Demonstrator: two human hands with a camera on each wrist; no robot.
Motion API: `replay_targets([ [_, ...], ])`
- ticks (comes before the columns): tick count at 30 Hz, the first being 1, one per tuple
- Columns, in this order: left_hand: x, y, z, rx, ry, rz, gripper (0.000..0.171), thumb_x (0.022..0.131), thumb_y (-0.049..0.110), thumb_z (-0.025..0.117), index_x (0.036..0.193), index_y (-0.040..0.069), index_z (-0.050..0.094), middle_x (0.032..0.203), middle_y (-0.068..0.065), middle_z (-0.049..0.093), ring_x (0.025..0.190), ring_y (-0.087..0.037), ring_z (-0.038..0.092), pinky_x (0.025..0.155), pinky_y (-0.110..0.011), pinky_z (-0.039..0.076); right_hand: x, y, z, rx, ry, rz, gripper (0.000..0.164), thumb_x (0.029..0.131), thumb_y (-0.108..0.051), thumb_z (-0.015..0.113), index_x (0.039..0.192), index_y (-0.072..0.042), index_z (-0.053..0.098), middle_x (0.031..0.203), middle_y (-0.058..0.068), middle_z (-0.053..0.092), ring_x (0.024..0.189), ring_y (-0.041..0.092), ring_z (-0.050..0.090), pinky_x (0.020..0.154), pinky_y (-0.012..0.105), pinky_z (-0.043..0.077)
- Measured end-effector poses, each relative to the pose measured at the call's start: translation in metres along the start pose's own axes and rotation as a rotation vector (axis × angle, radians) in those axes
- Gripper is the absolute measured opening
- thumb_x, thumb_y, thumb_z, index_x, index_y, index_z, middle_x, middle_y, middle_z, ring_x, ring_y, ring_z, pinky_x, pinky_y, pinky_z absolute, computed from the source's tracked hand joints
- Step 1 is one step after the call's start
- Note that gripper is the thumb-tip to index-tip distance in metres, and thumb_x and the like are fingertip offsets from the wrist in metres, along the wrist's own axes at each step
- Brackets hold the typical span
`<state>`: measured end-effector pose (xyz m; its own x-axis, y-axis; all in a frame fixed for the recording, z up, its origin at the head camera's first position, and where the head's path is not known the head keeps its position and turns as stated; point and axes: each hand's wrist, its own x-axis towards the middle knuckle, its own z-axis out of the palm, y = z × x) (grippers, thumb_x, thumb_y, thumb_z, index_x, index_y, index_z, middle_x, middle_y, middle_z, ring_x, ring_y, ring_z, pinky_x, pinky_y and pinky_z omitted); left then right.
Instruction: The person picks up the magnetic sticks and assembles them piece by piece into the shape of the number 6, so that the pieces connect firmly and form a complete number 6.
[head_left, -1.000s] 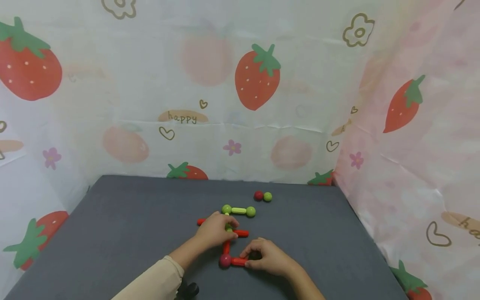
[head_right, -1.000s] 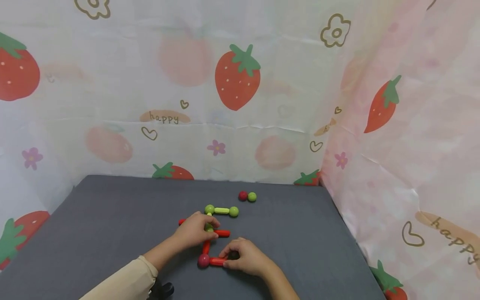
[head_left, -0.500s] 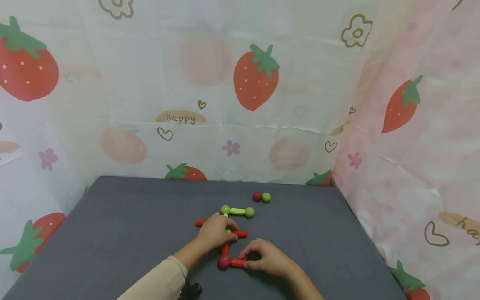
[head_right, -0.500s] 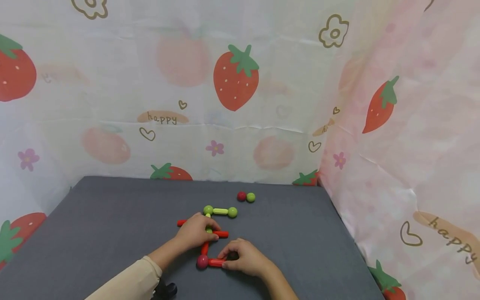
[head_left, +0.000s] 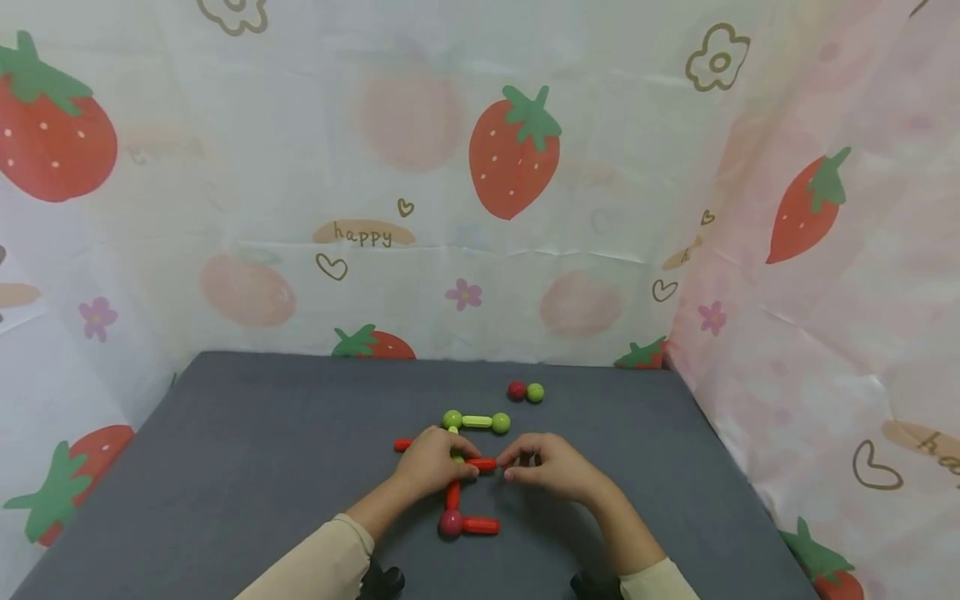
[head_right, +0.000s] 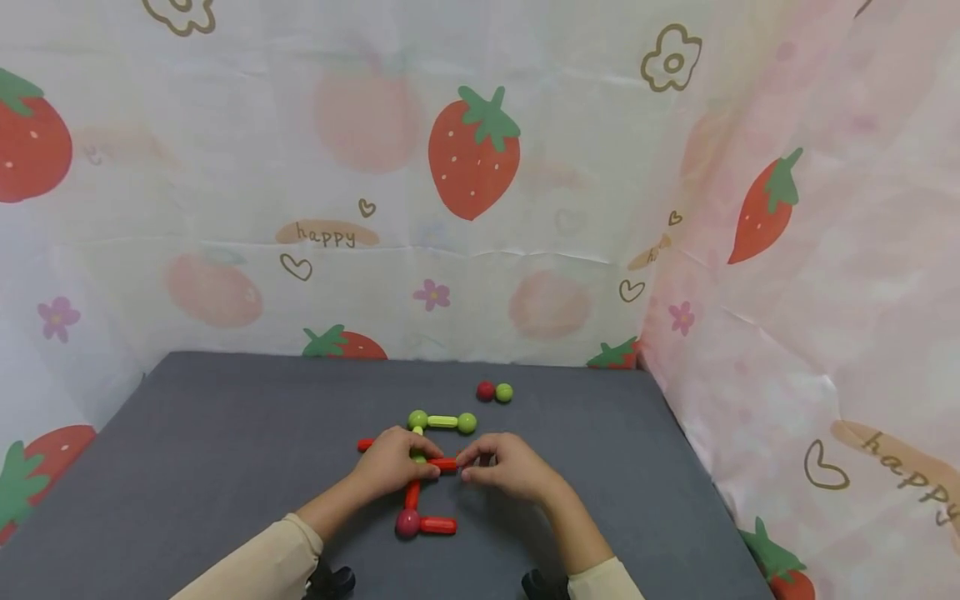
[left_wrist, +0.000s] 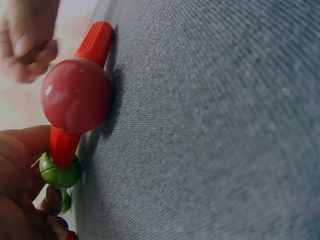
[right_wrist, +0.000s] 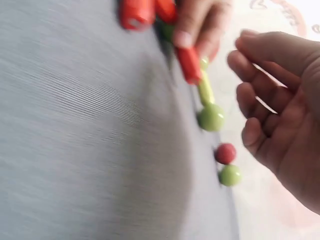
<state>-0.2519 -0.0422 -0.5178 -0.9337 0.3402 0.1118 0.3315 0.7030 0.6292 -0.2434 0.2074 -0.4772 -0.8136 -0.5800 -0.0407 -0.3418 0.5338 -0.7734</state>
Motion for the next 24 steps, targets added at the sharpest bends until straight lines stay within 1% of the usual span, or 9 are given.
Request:
replay_targets([
  [4,-0.001,0.002,-0.001,-0.021,0.000,-0.006,0.013,0.084,0.032,0.085,0.097,0.032,0.082,0.093,0.015,0.074,0.097,-0.016,0.062,0.085,-0.038,0.052,0.013,-0.002,-0.023,-0.008,0.119,-0.004,0.018,0.097,-0.022,0.072,0.114,-0.014,0.076,0.102,-0.001,0.070,0.086,0.026,0.060,0.069,0.032,0.050],
  [7,-0.001,0.001,-0.001,-0.033,-0.005,-0.008,0.013,0.085,0.033,0.085,0.098,0.032,0.082,0.094,0.014,0.074,0.097,-0.016,0.063,0.087,-0.039,0.052,0.025,-0.001,-0.036,-0.008,0.205,0.006,0.019,0.098,-0.021,0.072,0.114,-0.013,0.075,0.102,0.002,0.069,0.087,0.028,0.060,0.071,0.037,0.052],
  [8,-0.001,0.001,-0.001,-0.041,-0.007,-0.009,0.014,0.084,0.033,0.085,0.098,0.032,0.082,0.094,0.014,0.074,0.096,-0.015,0.064,0.086,-0.039,0.053,0.029,0.000,-0.039,-0.005,0.231,0.012,0.020,0.098,-0.021,0.072,0.116,-0.013,0.075,0.104,0.002,0.069,0.087,0.028,0.059,0.072,0.040,0.052],
  [11,0.000,-0.001,-0.001,-0.074,-0.020,-0.015,0.015,0.084,0.032,0.086,0.098,0.031,0.082,0.095,0.014,0.075,0.096,-0.014,0.065,0.085,-0.037,0.053,0.042,0.004,-0.047,-0.010,0.300,0.045,0.022,0.098,-0.019,0.072,0.118,-0.011,0.075,0.111,0.003,0.069,0.091,0.027,0.060,0.074,0.041,0.053],
  [14,0.000,-0.002,-0.001,-0.109,-0.030,-0.017,0.017,0.083,0.031,0.087,0.099,0.029,0.082,0.096,0.014,0.075,0.097,-0.013,0.066,0.085,-0.037,0.053,0.055,0.010,-0.051,-0.022,0.361,0.087,0.022,0.097,-0.018,0.072,0.119,-0.013,0.075,0.118,0.004,0.068,0.100,0.027,0.061,0.077,0.041,0.052],
  [17,-0.001,-0.003,-0.002,-0.132,-0.036,-0.023,0.018,0.083,0.031,0.087,0.100,0.029,0.082,0.097,0.013,0.076,0.099,-0.014,0.066,0.085,-0.037,0.053,0.066,0.017,-0.053,-0.045,0.402,0.123,0.022,0.097,-0.019,0.072,0.119,-0.016,0.075,0.124,0.005,0.066,0.112,0.028,0.060,0.083,0.044,0.052],
  [19,-0.001,-0.004,-0.002,-0.139,-0.040,-0.025,0.018,0.083,0.031,0.087,0.100,0.028,0.082,0.098,0.012,0.076,0.100,-0.015,0.066,0.085,-0.037,0.053,0.073,0.022,-0.054,-0.047,0.411,0.141,0.024,0.097,-0.019,0.072,0.121,-0.016,0.074,0.130,0.006,0.064,0.120,0.031,0.058,0.090,0.048,0.051],
  [24,-0.001,-0.006,-0.002,-0.142,-0.044,-0.026,0.017,0.083,0.031,0.086,0.099,0.030,0.082,0.097,0.013,0.076,0.098,-0.014,0.065,0.082,-0.034,0.052,0.087,0.038,-0.053,-0.070,0.407,0.139,0.029,0.098,-0.015,0.071,0.126,-0.008,0.072,0.135,0.011,0.062,0.128,0.037,0.054,0.099,0.055,0.047],
])
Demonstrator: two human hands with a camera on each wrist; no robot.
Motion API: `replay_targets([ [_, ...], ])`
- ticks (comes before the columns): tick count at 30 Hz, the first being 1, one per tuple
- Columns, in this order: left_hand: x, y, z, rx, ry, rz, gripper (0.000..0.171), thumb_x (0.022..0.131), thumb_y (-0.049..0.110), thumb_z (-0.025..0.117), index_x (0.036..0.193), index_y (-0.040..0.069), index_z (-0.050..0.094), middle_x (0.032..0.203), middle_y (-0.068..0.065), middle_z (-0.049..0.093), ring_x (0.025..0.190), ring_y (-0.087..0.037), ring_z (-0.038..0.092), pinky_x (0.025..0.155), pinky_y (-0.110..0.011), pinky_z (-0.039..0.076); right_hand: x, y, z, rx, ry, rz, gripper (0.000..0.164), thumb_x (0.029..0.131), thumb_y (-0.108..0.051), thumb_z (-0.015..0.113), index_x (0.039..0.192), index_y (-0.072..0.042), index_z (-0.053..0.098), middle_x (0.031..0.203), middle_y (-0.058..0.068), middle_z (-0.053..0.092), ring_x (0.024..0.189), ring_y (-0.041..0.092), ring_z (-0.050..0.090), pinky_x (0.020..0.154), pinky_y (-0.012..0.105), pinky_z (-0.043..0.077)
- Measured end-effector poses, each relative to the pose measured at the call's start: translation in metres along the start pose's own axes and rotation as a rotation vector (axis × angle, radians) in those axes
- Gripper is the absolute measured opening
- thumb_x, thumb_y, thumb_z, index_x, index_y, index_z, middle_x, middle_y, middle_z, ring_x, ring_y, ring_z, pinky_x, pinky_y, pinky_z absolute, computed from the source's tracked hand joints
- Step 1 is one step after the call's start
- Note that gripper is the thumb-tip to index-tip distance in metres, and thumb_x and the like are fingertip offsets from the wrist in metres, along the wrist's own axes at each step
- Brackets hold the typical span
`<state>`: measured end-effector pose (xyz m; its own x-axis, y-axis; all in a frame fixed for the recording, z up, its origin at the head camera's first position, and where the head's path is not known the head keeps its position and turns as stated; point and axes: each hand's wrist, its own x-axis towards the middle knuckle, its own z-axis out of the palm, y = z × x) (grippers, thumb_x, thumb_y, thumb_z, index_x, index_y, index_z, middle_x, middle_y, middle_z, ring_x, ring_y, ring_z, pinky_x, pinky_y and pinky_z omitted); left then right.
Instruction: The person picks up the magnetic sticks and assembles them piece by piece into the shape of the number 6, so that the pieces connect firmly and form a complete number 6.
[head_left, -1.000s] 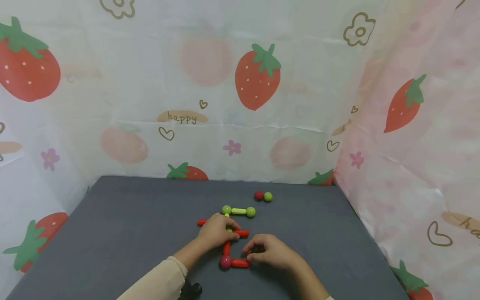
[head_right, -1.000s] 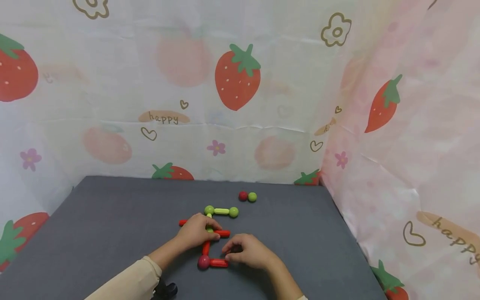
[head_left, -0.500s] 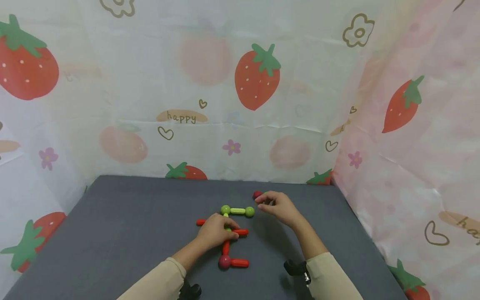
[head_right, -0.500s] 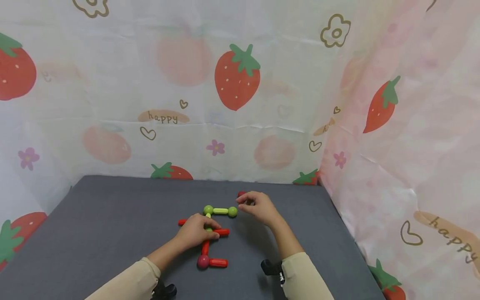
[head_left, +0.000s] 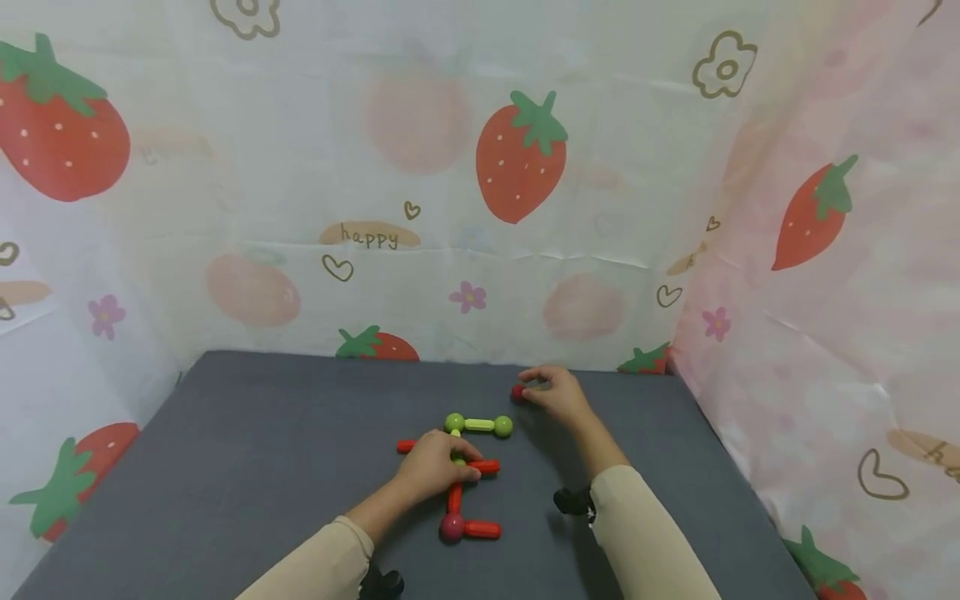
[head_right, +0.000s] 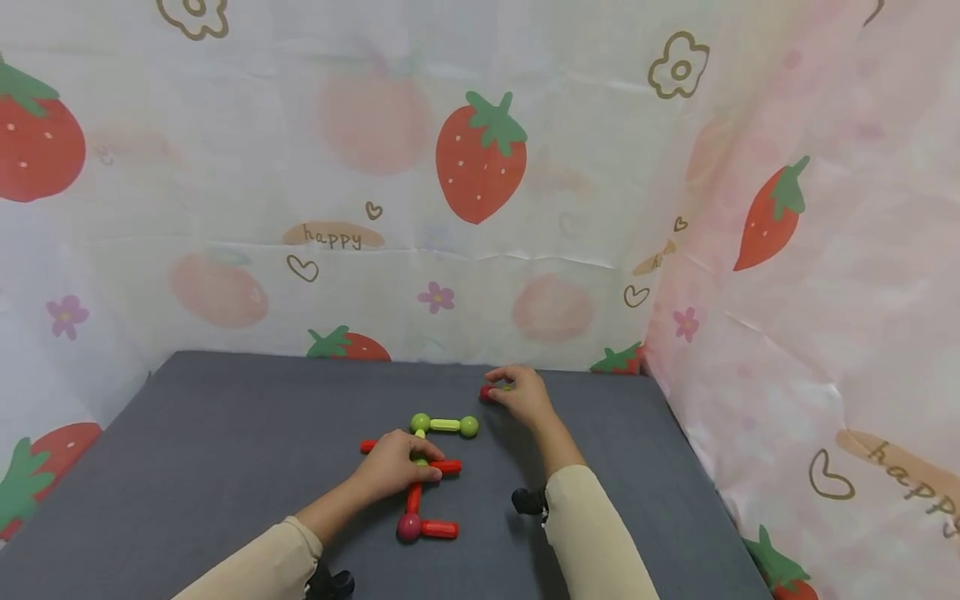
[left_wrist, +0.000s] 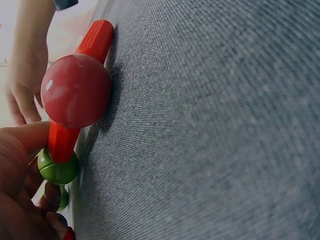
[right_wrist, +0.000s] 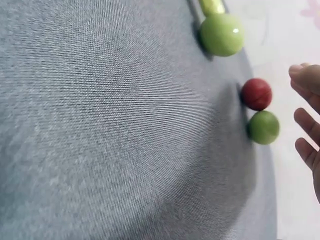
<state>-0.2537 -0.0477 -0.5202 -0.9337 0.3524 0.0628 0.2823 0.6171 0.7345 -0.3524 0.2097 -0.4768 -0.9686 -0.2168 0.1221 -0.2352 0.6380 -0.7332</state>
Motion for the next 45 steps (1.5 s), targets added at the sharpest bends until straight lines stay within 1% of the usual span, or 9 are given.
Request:
replay_targets([
  [3,0.000,-0.001,0.000,-0.008,0.001,0.007,0.015,0.083,0.031,0.086,0.098,0.031,0.082,0.095,0.014,0.075,0.093,-0.012,0.064,0.077,-0.032,0.052,0.005,0.006,0.004,-0.027,0.000,0.010,0.032,0.097,-0.014,0.072,0.128,-0.009,0.071,0.138,0.013,0.061,0.130,0.037,0.053,0.100,0.055,0.047],
  [8,0.000,0.001,0.000,-0.019,0.000,0.013,0.014,0.084,0.030,0.086,0.097,0.030,0.082,0.095,0.014,0.076,0.092,-0.011,0.065,0.077,-0.032,0.051,0.009,0.012,0.009,-0.071,-0.004,0.090,0.037,0.095,-0.018,0.075,0.131,-0.017,0.069,0.142,0.014,0.059,0.134,0.038,0.051,0.103,0.057,0.045],
  [17,-0.002,0.001,0.000,-0.028,0.000,-0.008,0.016,0.083,0.030,0.086,0.099,0.029,0.082,0.097,0.013,0.076,0.094,-0.012,0.066,0.078,-0.032,0.052,0.012,0.022,0.021,-0.048,0.017,0.132,0.039,0.094,-0.019,0.076,0.132,-0.020,0.069,0.144,0.013,0.059,0.132,0.038,0.053,0.101,0.055,0.046],
  [20,-0.002,0.001,0.000,-0.029,0.001,-0.008,0.015,0.084,0.029,0.086,0.098,0.029,0.082,0.097,0.013,0.076,0.093,-0.011,0.066,0.076,-0.031,0.051,0.012,0.022,0.024,-0.069,0.031,0.129,0.038,0.094,-0.018,0.075,0.132,-0.019,0.069,0.143,0.014,0.060,0.129,0.038,0.055,0.099,0.055,0.046],
  [22,-0.003,0.001,0.000,-0.029,0.002,-0.007,0.014,0.084,0.028,0.086,0.098,0.029,0.082,0.097,0.013,0.076,0.093,-0.011,0.065,0.076,-0.030,0.051,0.012,0.023,0.026,-0.084,0.042,0.126,0.038,0.093,-0.017,0.076,0.131,-0.019,0.070,0.143,0.013,0.060,0.132,0.039,0.053,0.103,0.058,0.044],
  [27,-0.004,0.002,-0.001,-0.024,0.003,-0.020,0.015,0.084,0.029,0.086,0.098,0.029,0.082,0.096,0.013,0.075,0.092,-0.011,0.065,0.076,-0.031,0.051,0.017,0.023,0.029,-0.126,0.056,0.109,0.038,0.092,-0.017,0.078,0.129,-0.019,0.071,0.140,0.013,0.063,0.135,0.040,0.050,0.114,0.064,0.028],
  [30,-0.004,0.002,-0.001,-0.020,0.007,-0.025,0.016,0.084,0.030,0.086,0.099,0.029,0.082,0.097,0.012,0.075,0.093,-0.012,0.065,0.077,-0.032,0.051,0.019,0.023,0.031,-0.150,0.060,0.086,0.037,0.092,-0.017,0.078,0.128,-0.018,0.071,0.138,0.013,0.064,0.133,0.039,0.052,0.116,0.063,0.023],
  [38,-0.004,0.004,-0.001,-0.036,0.000,-0.034,0.016,0.083,0.029,0.086,0.099,0.029,0.082,0.096,0.012,0.075,0.090,-0.010,0.064,0.074,-0.031,0.051,0.013,0.017,0.027,-0.158,0.071,0.073,0.036,0.093,-0.022,0.077,0.129,-0.020,0.072,0.140,0.012,0.063,0.138,0.039,0.047,0.116,0.065,0.023],
  [45,-0.005,0.003,-0.001,-0.040,-0.005,-0.032,0.016,0.083,0.029,0.086,0.099,0.029,0.082,0.097,0.012,0.075,0.092,-0.010,0.065,0.080,-0.035,0.053,-0.001,0.005,0.017,-0.122,0.076,0.034,0.040,0.093,-0.025,0.078,0.132,-0.022,0.070,0.139,0.008,0.063,0.140,0.037,0.044,0.110,0.064,0.035],
])
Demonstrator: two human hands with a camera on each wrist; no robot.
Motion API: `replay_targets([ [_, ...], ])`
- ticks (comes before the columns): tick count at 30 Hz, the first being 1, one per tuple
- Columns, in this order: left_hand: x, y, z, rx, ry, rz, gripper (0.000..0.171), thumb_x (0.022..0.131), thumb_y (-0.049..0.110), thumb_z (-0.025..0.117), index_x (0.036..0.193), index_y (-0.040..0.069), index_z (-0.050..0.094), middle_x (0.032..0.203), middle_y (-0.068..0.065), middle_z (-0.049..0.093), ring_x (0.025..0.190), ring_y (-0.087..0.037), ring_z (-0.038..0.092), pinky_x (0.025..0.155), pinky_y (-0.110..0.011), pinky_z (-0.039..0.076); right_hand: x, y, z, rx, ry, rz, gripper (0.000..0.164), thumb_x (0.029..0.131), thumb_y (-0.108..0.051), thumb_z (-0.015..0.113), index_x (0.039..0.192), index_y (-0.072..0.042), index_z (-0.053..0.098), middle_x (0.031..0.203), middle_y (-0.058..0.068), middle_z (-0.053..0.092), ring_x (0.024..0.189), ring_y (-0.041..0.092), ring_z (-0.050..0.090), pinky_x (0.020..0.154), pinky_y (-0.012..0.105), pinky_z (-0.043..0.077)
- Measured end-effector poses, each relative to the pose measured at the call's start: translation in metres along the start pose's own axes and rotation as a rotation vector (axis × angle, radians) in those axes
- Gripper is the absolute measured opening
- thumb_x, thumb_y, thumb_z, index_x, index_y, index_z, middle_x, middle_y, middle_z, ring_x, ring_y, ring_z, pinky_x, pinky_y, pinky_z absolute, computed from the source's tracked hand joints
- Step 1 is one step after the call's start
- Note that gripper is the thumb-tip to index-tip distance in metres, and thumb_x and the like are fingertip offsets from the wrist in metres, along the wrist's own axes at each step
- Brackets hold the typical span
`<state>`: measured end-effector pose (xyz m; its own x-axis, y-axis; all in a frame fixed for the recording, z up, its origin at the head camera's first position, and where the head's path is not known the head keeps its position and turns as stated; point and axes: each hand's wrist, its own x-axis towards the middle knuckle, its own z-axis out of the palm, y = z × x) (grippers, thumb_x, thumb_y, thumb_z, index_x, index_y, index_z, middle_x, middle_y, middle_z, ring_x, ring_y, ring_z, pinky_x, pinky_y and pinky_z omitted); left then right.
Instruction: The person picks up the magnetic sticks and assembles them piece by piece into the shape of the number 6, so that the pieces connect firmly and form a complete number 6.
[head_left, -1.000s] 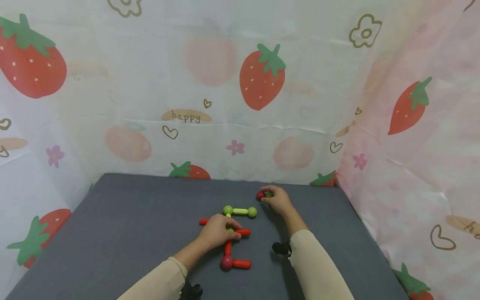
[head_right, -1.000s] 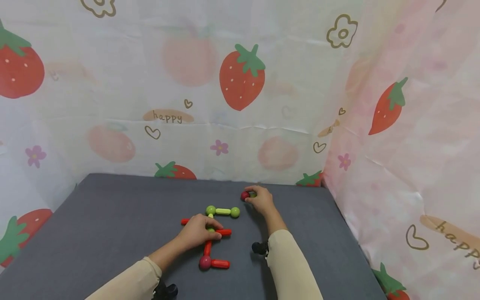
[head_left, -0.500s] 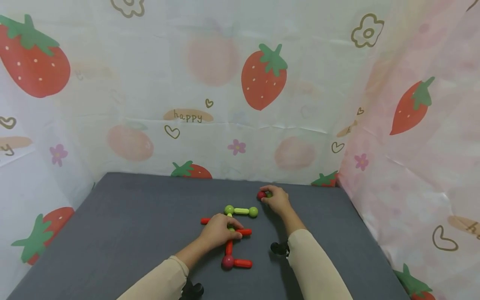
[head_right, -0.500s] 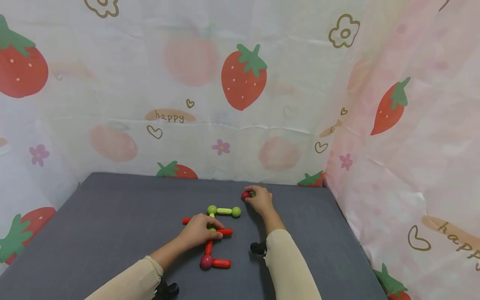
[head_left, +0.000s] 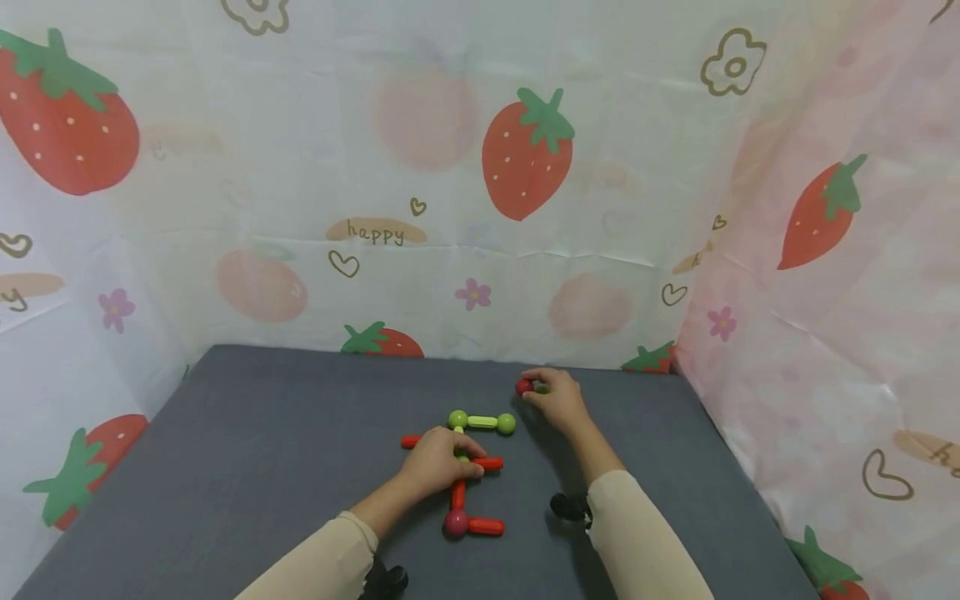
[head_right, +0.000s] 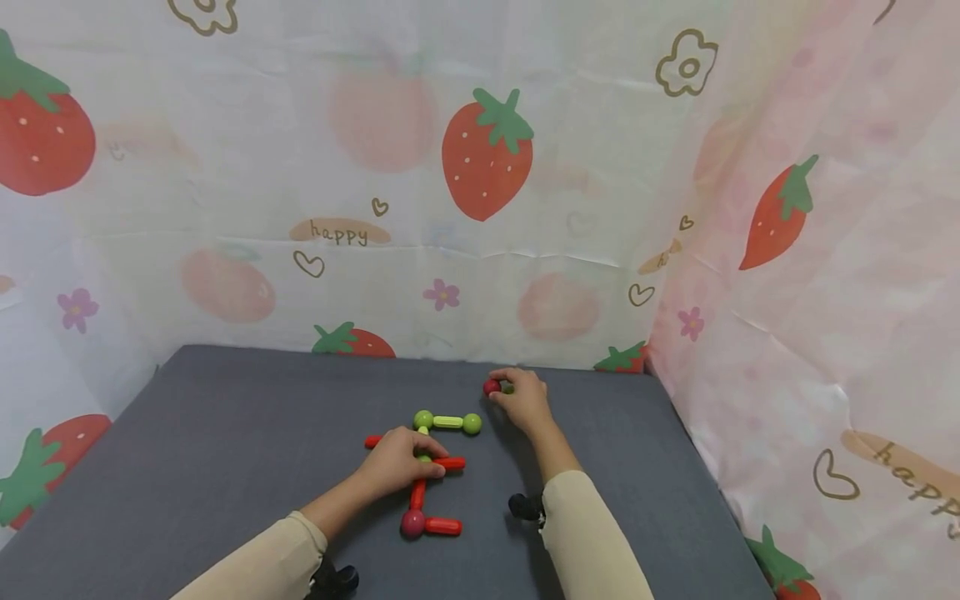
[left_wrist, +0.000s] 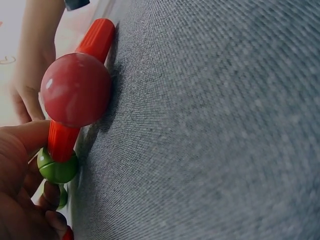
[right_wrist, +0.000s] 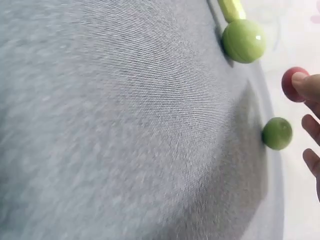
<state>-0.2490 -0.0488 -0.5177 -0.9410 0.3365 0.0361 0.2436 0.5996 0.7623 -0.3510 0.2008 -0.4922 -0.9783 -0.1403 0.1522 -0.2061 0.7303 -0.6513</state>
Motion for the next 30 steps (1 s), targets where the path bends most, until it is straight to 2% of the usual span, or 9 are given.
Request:
replay_targets([
  [2,0.000,-0.001,0.000,-0.003,0.000,0.003,0.016,0.084,0.029,0.086,0.099,0.029,0.082,0.098,0.011,0.075,0.094,-0.011,0.065,0.082,-0.036,0.054,-0.004,-0.002,-0.003,0.005,0.010,-0.022,0.041,0.092,-0.024,0.079,0.132,-0.021,0.070,0.136,0.006,0.065,0.138,0.035,0.046,0.110,0.063,0.036],
  [4,0.000,-0.002,0.001,-0.004,0.002,0.005,0.015,0.084,0.029,0.086,0.099,0.029,0.082,0.098,0.011,0.075,0.095,-0.011,0.065,0.084,-0.036,0.054,-0.009,-0.003,-0.006,0.021,0.017,-0.034,0.040,0.092,-0.023,0.079,0.131,-0.020,0.071,0.131,0.006,0.066,0.131,0.033,0.050,0.106,0.059,0.041],
  [7,0.000,-0.003,0.002,-0.008,0.006,0.008,0.016,0.084,0.028,0.086,0.099,0.028,0.082,0.097,0.011,0.075,0.095,-0.011,0.066,0.083,-0.036,0.054,-0.018,-0.004,-0.008,0.042,0.021,-0.042,0.039,0.092,-0.022,0.079,0.130,-0.020,0.071,0.125,0.008,0.065,0.118,0.029,0.055,0.093,0.050,0.048],
  [10,0.001,-0.003,0.002,-0.003,0.010,0.011,0.016,0.083,0.028,0.087,0.098,0.028,0.082,0.097,0.011,0.075,0.093,-0.011,0.066,0.082,-0.036,0.054,-0.028,-0.005,-0.010,0.048,0.020,-0.049,0.038,0.091,-0.022,0.080,0.129,-0.020,0.072,0.119,0.007,0.064,0.109,0.027,0.058,0.082,0.043,0.050],
  [13,0.001,-0.002,0.002,0.002,0.012,0.013,0.016,0.083,0.029,0.086,0.098,0.028,0.082,0.097,0.012,0.075,0.094,-0.011,0.066,0.083,-0.037,0.054,-0.038,-0.006,-0.010,0.049,0.014,-0.063,0.039,0.090,-0.023,0.080,0.128,-0.021,0.072,0.117,0.005,0.065,0.108,0.028,0.059,0.080,0.040,0.049],
  [17,0.001,-0.001,0.002,0.005,0.018,0.011,0.016,0.083,0.029,0.087,0.099,0.028,0.082,0.097,0.012,0.076,0.097,-0.012,0.067,0.084,-0.038,0.054,-0.051,-0.009,-0.010,0.070,-0.015,-0.074,0.037,0.090,-0.025,0.081,0.126,-0.021,0.073,0.118,0.009,0.066,0.109,0.031,0.057,0.080,0.040,0.047],
  [21,0.001,-0.001,0.002,0.009,0.019,0.009,0.017,0.084,0.030,0.086,0.100,0.028,0.082,0.098,0.012,0.076,0.099,-0.013,0.067,0.085,-0.039,0.055,-0.063,-0.009,-0.009,0.076,-0.041,-0.045,0.035,0.090,-0.026,0.081,0.124,-0.023,0.074,0.117,0.012,0.064,0.106,0.029,0.055,0.076,0.038,0.047],
  [26,0.002,-0.001,0.004,0.044,0.024,0.027,0.015,0.085,0.030,0.085,0.100,0.029,0.082,0.098,0.013,0.075,0.095,-0.011,0.067,0.085,-0.038,0.055,-0.076,-0.007,-0.008,0.083,-0.061,-0.003,0.032,0.089,-0.026,0.082,0.120,-0.028,0.075,0.113,0.008,0.064,0.102,0.024,0.055,0.075,0.036,0.046],
  [30,0.003,-0.002,0.004,0.034,0.026,0.020,0.015,0.085,0.030,0.085,0.099,0.029,0.082,0.097,0.013,0.076,0.094,-0.010,0.067,0.083,-0.037,0.055,-0.086,-0.006,-0.006,0.104,-0.090,0.011,0.030,0.088,-0.025,0.083,0.117,-0.029,0.075,0.107,0.004,0.063,0.095,0.021,0.054,0.073,0.036,0.046],
])
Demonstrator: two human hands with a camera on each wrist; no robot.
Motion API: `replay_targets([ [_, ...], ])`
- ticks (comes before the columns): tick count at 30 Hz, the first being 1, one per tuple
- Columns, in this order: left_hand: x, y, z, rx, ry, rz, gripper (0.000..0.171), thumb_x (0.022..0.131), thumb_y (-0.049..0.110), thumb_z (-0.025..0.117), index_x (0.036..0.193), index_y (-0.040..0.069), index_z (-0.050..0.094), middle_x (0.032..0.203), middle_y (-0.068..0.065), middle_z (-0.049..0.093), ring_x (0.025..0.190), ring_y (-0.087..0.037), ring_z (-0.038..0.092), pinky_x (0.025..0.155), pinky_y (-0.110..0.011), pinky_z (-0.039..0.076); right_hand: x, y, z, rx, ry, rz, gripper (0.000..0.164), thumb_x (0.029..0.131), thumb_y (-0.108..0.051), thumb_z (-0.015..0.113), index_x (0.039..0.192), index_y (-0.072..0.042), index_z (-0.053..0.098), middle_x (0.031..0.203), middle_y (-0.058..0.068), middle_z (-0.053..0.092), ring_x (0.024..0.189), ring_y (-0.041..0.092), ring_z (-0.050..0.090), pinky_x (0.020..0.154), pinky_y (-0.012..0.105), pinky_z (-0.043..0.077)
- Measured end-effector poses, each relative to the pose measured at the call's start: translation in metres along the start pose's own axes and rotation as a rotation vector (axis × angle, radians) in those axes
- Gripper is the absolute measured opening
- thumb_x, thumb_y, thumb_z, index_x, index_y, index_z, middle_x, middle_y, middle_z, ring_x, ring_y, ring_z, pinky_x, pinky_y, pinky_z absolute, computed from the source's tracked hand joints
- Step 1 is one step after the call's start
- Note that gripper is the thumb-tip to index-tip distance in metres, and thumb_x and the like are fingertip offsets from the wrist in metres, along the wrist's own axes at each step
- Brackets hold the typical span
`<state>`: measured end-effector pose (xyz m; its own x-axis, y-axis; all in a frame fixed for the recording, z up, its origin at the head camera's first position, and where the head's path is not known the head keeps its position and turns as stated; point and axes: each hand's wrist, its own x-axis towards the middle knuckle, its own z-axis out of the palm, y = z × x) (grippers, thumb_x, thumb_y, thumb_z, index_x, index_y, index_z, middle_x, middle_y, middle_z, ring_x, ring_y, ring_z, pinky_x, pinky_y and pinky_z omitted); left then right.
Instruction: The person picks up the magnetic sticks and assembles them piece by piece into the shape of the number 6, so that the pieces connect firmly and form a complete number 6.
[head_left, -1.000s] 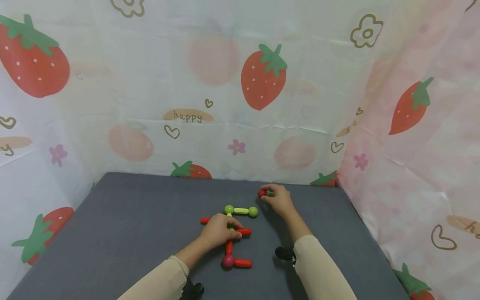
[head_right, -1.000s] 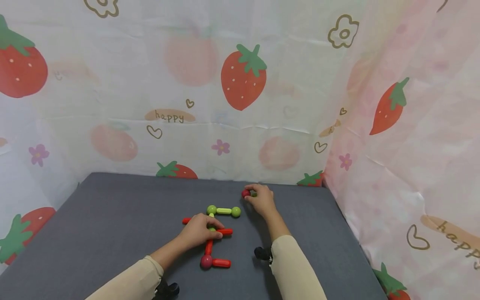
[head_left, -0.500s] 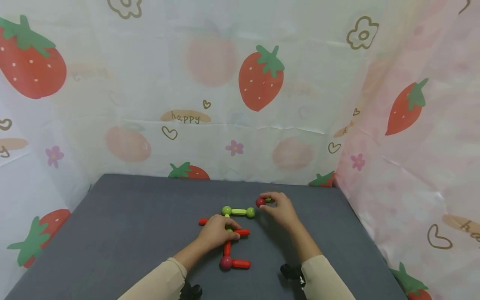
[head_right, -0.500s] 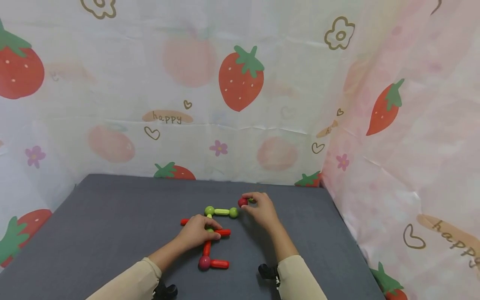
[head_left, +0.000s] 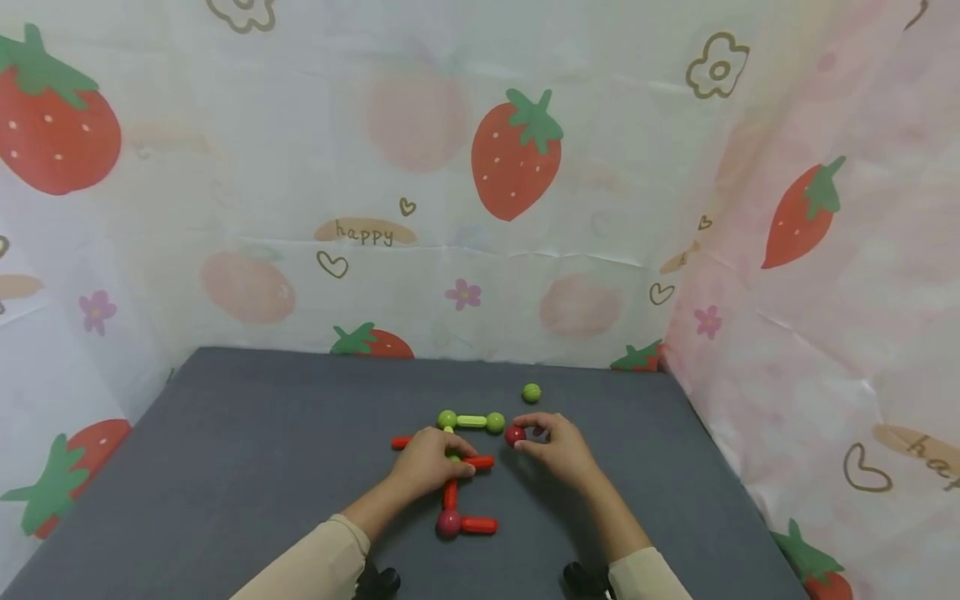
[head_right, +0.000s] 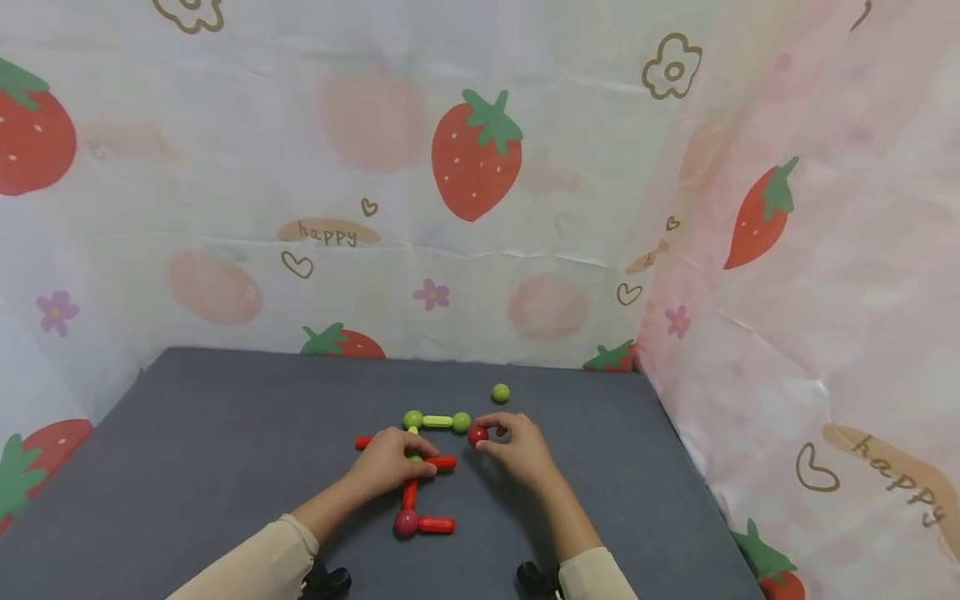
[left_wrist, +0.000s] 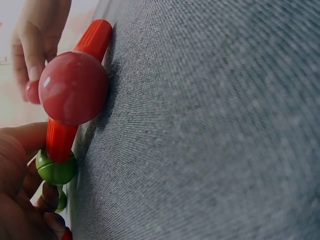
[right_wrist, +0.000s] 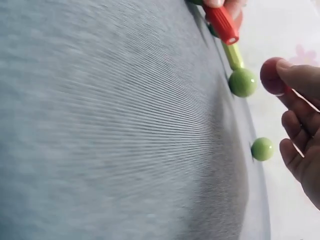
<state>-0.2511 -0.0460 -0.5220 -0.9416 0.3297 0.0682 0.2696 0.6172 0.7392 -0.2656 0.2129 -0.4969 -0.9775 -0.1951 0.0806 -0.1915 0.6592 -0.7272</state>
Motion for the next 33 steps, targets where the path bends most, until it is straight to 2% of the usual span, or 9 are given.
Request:
replay_targets([
  [5,0.001,0.000,0.000,-0.028,-0.006,-0.014,0.014,0.085,0.029,0.085,0.099,0.028,0.082,0.096,0.012,0.076,0.093,-0.010,0.067,0.079,-0.035,0.054,-0.008,0.003,0.006,0.029,-0.043,-0.011,0.028,0.088,-0.023,0.083,0.115,-0.027,0.076,0.102,0.000,0.064,0.090,0.018,0.055,0.070,0.035,0.048],
  [10,0.000,0.002,0.000,-0.002,-0.002,-0.001,0.014,0.085,0.029,0.084,0.099,0.028,0.082,0.097,0.010,0.076,0.092,-0.011,0.067,0.081,-0.036,0.055,-0.012,0.007,0.013,0.059,-0.087,-0.050,0.029,0.088,-0.020,0.082,0.117,-0.020,0.076,0.102,-0.001,0.070,0.088,0.017,0.060,0.069,0.033,0.049],
  [18,-0.001,0.004,-0.001,0.051,0.015,0.034,0.014,0.086,0.028,0.084,0.099,0.028,0.083,0.095,0.012,0.075,0.084,-0.008,0.062,0.075,-0.032,0.051,-0.015,0.009,0.021,0.132,-0.148,-0.070,0.031,0.089,-0.015,0.080,0.119,-0.010,0.074,0.109,0.004,0.075,0.097,0.016,0.069,0.078,0.028,0.054],
  [33,0.001,0.007,0.001,0.151,0.014,0.023,0.013,0.085,0.031,0.085,0.097,0.030,0.083,0.092,0.015,0.074,0.097,-0.016,0.060,0.079,-0.035,0.050,-0.016,0.009,0.023,0.178,-0.173,-0.030,0.032,0.090,-0.013,0.079,0.121,-0.008,0.073,0.115,0.006,0.074,0.106,0.019,0.068,0.084,0.030,0.054],
])
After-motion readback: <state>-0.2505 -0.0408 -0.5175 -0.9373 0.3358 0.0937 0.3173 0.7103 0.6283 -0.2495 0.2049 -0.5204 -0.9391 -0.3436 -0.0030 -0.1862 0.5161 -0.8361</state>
